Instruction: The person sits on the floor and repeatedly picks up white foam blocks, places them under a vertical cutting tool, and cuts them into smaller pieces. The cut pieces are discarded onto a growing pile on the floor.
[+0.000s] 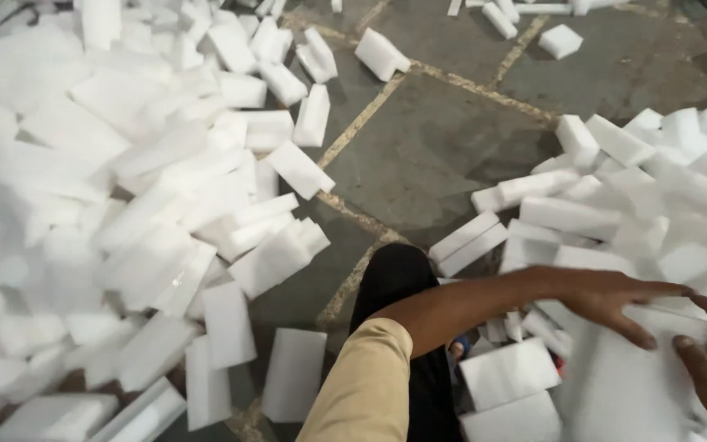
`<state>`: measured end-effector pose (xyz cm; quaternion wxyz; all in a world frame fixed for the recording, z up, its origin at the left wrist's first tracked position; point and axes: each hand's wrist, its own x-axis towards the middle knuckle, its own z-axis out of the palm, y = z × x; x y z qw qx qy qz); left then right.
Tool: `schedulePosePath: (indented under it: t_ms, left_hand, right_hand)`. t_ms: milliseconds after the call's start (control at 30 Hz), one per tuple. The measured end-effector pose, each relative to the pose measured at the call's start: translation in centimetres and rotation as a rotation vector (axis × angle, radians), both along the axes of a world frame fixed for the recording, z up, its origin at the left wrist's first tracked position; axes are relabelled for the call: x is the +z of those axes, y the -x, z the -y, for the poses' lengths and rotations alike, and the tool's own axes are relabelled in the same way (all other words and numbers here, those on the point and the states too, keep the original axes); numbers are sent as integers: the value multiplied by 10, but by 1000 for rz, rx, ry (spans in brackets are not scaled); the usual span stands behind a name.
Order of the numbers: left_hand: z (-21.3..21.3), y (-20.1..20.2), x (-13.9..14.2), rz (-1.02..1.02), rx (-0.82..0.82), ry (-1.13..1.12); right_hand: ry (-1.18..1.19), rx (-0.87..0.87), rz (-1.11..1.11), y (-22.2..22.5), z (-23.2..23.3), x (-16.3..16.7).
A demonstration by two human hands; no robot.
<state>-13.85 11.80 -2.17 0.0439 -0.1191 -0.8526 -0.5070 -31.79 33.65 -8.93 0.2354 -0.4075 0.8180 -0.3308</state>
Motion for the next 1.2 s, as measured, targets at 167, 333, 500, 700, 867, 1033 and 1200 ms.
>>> schedulePosePath:
  t_ms: [167, 333, 500, 700, 867, 1033, 1200]
  left_hand:
    - [114, -43, 1, -185, 560, 267]
    - [224, -201, 52, -802, 1919, -5]
    - [214, -202, 60, -935, 1883, -397]
    - [158, -73, -5, -500, 1223, -578]
    - [52, -13, -132, -42, 660, 96]
    - [-43, -49, -218, 851, 170, 492]
    - [-80, -84, -222, 741, 515, 258]
  right_hand:
    - [-113, 122, -275, 8, -24, 62]
    - [-51, -157, -240, -17, -82, 153]
    - [202, -226, -212, -37, -92, 184]
    - [301, -246, -283, -56, -123, 194]
    - [420, -569, -243, -69, -220, 144]
    - [444, -895, -7, -94, -319, 30]
    - [-80, -973, 144, -152, -331, -76]
